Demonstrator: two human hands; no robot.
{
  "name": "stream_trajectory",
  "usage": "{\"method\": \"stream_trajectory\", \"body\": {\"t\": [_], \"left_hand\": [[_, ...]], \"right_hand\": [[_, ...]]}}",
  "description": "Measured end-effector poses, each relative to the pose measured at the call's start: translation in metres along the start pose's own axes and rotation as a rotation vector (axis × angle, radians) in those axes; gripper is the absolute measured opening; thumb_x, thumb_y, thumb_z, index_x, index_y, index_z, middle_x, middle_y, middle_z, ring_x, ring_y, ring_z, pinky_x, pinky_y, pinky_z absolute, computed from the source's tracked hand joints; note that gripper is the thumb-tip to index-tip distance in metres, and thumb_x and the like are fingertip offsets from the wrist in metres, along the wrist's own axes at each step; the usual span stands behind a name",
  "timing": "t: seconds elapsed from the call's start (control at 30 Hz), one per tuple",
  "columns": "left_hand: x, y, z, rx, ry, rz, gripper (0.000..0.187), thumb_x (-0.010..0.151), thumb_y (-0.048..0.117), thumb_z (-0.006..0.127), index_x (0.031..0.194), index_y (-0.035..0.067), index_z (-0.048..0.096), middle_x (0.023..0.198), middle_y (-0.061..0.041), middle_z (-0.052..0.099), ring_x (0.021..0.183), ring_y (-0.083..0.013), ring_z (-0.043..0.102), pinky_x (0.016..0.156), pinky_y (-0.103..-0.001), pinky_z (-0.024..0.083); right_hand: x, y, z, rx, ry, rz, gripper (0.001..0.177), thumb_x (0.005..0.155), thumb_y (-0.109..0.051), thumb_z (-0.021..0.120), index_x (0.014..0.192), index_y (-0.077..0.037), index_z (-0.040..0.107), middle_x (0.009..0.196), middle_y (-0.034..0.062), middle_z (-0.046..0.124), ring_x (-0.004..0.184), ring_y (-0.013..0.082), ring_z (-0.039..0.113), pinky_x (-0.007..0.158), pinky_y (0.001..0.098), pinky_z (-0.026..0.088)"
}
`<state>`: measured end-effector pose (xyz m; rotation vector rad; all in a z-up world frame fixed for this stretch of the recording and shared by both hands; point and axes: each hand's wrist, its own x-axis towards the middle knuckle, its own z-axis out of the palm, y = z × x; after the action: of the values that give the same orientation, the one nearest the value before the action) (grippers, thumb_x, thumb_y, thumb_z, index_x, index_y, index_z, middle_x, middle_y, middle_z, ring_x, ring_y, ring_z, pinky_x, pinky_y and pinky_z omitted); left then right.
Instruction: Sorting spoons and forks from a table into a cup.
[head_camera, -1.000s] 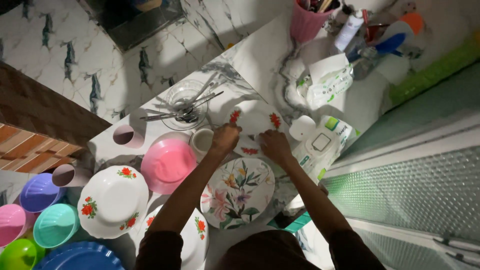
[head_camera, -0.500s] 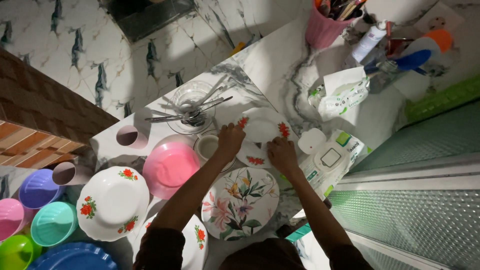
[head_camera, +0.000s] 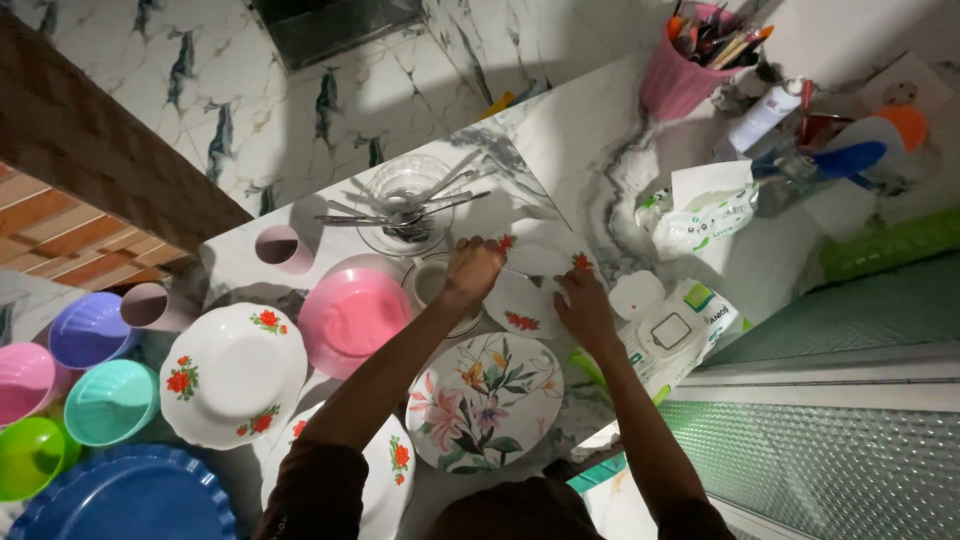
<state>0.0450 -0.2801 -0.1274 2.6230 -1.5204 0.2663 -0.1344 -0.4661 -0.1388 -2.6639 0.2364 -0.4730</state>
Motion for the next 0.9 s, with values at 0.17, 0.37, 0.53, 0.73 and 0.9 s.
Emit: {"method": "stream_trajectory", "body": {"t": [0.17, 0.37, 0.53, 0.73, 0.9], "left_hand": [[-0.007, -0.005, -0.022, -0.095, 0.107, -0.026, 0.016, 0.079, 0.012, 0.068, 0.092, 0.011, 0.078, 0.099, -0.010, 0.073, 0.098, -0.0293, 0.068, 0.091, -0.045, 0.051], [-0.023, -0.009, -0.048, -0.133, 0.119, -0.093, 0.014, 0.084, 0.022, 0.072, 0.087, 0.010, 0.078, 0.103, -0.012, 0.071, 0.104, -0.0295, 0.067, 0.098, -0.044, 0.051], [-0.035, -0.007, -0.069, -0.182, 0.146, -0.082, 0.013, 0.085, 0.024, 0.073, 0.089, 0.013, 0.079, 0.104, -0.012, 0.071, 0.104, -0.0316, 0.065, 0.097, -0.046, 0.049], [-0.049, -0.007, -0.086, -0.177, 0.185, -0.070, 0.015, 0.087, 0.026, 0.074, 0.094, 0.013, 0.078, 0.105, -0.010, 0.070, 0.105, -0.0306, 0.065, 0.096, -0.044, 0.049], [-0.065, -0.013, -0.089, -0.241, 0.219, -0.086, 0.016, 0.082, 0.024, 0.075, 0.096, 0.016, 0.080, 0.102, -0.010, 0.071, 0.102, -0.0309, 0.065, 0.091, -0.044, 0.052]], "right_hand": [[0.009, -0.004, -0.012, -0.006, 0.093, -0.115, 0.033, 0.088, -0.015, 0.071, 0.119, -0.002, 0.070, 0.119, 0.0186, 0.063, 0.115, 0.0390, 0.059, 0.099, 0.0474, 0.048], [0.014, -0.025, -0.033, 0.047, 0.063, -0.129, 0.032, 0.087, -0.013, 0.070, 0.117, -0.001, 0.069, 0.112, 0.0162, 0.062, 0.109, 0.0363, 0.059, 0.097, 0.0453, 0.050], [0.013, -0.035, -0.043, 0.023, 0.084, -0.156, 0.033, 0.086, -0.013, 0.071, 0.117, 0.000, 0.069, 0.112, 0.0167, 0.062, 0.110, 0.0363, 0.059, 0.096, 0.0453, 0.049], [0.010, -0.043, -0.049, -0.019, 0.160, -0.243, 0.033, 0.087, -0.014, 0.071, 0.118, -0.001, 0.069, 0.118, 0.0181, 0.063, 0.113, 0.0375, 0.058, 0.099, 0.0471, 0.048], [0.008, -0.066, -0.061, -0.047, 0.103, -0.199, 0.032, 0.090, -0.014, 0.071, 0.119, -0.002, 0.070, 0.116, 0.0168, 0.064, 0.112, 0.0364, 0.059, 0.099, 0.0463, 0.048]]}}
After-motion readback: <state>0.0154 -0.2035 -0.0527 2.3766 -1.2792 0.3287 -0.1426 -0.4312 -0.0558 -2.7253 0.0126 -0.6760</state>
